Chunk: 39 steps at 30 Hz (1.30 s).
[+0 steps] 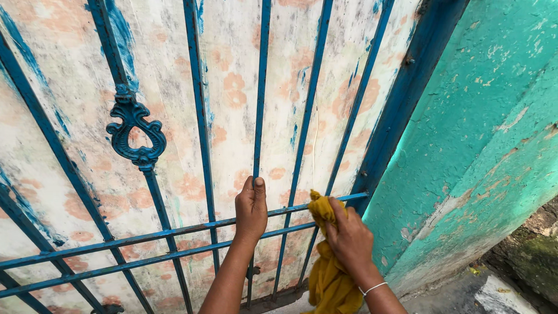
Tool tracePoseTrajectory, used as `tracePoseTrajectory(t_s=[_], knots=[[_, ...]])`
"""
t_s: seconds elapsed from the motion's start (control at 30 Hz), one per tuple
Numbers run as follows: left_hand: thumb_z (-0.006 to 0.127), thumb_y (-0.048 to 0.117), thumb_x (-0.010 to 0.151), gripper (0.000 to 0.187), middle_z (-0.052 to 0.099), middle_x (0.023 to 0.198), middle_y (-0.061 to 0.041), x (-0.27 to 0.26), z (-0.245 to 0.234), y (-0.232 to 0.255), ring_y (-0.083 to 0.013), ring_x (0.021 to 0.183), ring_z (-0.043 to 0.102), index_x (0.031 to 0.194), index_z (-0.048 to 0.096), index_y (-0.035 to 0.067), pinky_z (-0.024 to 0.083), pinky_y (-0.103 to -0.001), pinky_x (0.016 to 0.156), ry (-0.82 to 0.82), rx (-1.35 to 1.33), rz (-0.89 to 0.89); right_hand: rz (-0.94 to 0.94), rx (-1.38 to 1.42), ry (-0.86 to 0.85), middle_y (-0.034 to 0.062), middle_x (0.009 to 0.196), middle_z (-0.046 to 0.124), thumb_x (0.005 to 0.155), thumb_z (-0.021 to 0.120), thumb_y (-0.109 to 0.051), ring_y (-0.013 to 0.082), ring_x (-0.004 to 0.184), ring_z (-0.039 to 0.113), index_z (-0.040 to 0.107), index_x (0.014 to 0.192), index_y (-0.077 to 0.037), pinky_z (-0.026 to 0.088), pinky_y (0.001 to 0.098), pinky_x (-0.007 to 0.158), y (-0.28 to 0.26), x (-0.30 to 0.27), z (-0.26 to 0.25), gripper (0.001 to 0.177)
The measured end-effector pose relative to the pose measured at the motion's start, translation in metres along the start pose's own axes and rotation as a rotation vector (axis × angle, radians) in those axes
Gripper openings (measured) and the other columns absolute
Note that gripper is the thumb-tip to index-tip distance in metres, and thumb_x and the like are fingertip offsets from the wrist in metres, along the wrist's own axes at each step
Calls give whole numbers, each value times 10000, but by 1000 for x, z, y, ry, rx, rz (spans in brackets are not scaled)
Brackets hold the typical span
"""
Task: The person wipes the metal bars and decorative elements of a gate using a cloth.
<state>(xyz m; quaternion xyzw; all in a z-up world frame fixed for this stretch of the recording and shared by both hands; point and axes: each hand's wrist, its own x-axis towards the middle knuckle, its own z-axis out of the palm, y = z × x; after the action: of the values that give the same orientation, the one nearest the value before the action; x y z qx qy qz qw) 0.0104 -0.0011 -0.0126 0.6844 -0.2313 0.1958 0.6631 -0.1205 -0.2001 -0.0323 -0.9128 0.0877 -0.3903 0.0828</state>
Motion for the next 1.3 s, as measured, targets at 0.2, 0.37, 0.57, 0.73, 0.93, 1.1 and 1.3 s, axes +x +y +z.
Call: tracePoseTrajectory(t_s=[0.2, 0.37, 0.57, 0.73, 0.93, 1.1, 1.3], knots=[[413, 590, 1028, 552, 369, 466, 36, 0, 1, 6, -60, 417, 355, 861, 592, 95, 260, -273, 426, 3, -10, 0, 234, 33, 155, 169, 1158, 726, 907, 660, -291, 384, 962, 706, 557, 1420, -216, 569, 469, 718, 32, 8, -2, 529], [441, 557, 1023, 498, 386, 445, 49, 2, 4, 9, -47, 389, 357, 845, 594, 118, 246, -261, 405, 18, 41, -24, 455, 169, -308, 91, 1208, 715, 957, 564, -463, 281, 862, 774, 448, 1556, -275, 629, 400, 645, -37, -7, 11, 639], [464, 530, 1038, 463, 386, 469, 55, -1, 0, 13, -41, 411, 343, 842, 584, 128, 246, -250, 412, -13, -2, -46, 99, 169, -138, 91, 1050, 767, 941, 593, -440, 272, 891, 765, 605, 1386, -218, 597, 397, 681, -31, -9, 4, 497], [497, 494, 1036, 427, 385, 466, 47, -2, -1, 16, -47, 410, 337, 833, 588, 131, 244, -256, 414, -18, 6, -67, 223, 26, 27, 138, 1143, 747, 939, 611, -420, 363, 902, 736, 622, 1364, -218, 581, 464, 677, 38, 8, -15, 470], [521, 453, 1053, 410, 424, 480, 42, -2, 2, 16, -44, 421, 362, 815, 574, 123, 257, -255, 422, 20, 19, -2, 375, -16, 18, 202, 1105, 736, 946, 597, -409, 426, 886, 714, 599, 1395, -189, 561, 520, 695, 23, 9, -12, 500], [526, 429, 1048, 374, 459, 485, 31, -3, 1, 19, -49, 420, 406, 837, 582, 125, 286, -249, 419, 9, 11, -33, 179, 224, -140, 165, 1092, 747, 938, 570, -428, 331, 839, 762, 571, 1404, -151, 605, 447, 675, -63, -14, -1, 542], [527, 416, 1055, 369, 462, 498, 35, -2, -3, 20, -48, 426, 392, 836, 573, 122, 274, -248, 423, -29, -6, -30, 251, 418, -376, 114, 1023, 775, 978, 514, -453, 302, 819, 771, 544, 1435, -213, 600, 419, 685, -88, -23, -24, 517]])
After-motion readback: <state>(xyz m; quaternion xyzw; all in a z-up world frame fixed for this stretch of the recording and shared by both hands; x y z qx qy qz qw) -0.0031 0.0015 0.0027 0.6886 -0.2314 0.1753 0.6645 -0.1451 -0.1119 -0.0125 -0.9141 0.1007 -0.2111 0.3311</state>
